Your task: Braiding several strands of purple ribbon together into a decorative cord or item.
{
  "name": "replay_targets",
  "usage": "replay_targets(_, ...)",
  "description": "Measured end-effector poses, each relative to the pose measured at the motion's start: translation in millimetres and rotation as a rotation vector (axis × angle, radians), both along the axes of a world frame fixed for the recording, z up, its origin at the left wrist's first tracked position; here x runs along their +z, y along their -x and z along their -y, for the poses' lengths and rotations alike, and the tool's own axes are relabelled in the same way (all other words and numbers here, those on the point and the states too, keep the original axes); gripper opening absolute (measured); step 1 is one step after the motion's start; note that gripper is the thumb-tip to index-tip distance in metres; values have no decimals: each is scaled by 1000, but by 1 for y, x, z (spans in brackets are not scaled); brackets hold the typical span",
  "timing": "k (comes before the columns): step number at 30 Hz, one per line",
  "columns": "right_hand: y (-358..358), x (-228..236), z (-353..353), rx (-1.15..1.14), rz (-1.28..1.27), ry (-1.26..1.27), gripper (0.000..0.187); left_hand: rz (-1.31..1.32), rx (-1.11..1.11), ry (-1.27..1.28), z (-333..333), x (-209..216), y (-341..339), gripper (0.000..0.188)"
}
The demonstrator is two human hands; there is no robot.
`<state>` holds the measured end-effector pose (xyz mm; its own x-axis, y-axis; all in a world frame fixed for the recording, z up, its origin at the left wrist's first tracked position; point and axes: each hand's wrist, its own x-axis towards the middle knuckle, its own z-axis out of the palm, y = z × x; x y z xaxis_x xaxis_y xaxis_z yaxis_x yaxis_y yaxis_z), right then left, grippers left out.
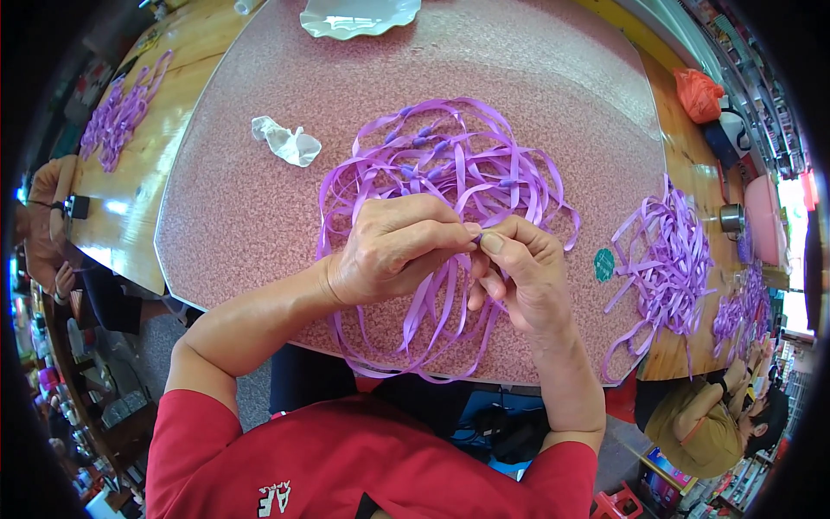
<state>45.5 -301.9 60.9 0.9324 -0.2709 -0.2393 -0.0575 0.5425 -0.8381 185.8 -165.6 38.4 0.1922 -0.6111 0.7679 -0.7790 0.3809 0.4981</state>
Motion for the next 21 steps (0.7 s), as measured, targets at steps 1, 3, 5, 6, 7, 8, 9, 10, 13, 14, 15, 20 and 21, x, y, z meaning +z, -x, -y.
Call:
replay_targets(1,0,0,1,10,-19,19,13,0,-2,0,0,0,0,27)
replay_targets(3,0,1,1,20,-37,37,14,26,-13,-10,-1,-1,-1,27)
replay_targets(5,0,1,0,24,-40,90,14,23,-21,-25,-1,0,-1,27)
replay_targets(6,0,1,1,24,-39,90,14,19,-28,-39,-2,1,-1,27)
replay_targets(7,1,2,1,28,-45,106,14,19,-27,-39,-2,2,-1,27)
replay_targets(8,1,2,1,30,-51,124,14,-8,-25,-62,-2,3,0,26)
replay_targets(9,1,2,1,29,-51,124,14,-35,-22,-85,-3,3,1,26)
replay_targets(10,1,2,-1,12,-25,75,14,-35,-23,-85,-2,3,2,26)
replay_targets(13,-1,2,-4,-5,11,-8,14,-187,-16,-67,-3,1,2,24)
replay_targets(14,-1,2,-4,-3,21,-43,14,-238,-32,-86,-3,1,1,23)
replay_targets(15,-2,2,-4,-3,21,-43,14,-289,-47,-105,-4,0,-1,21)
replay_targets(20,-1,2,-3,28,66,-89,15,-421,-101,-134,-4,0,-1,16)
replay_targets(21,-1,2,-3,22,68,-91,15,-441,-111,-140,-4,0,-1,14)
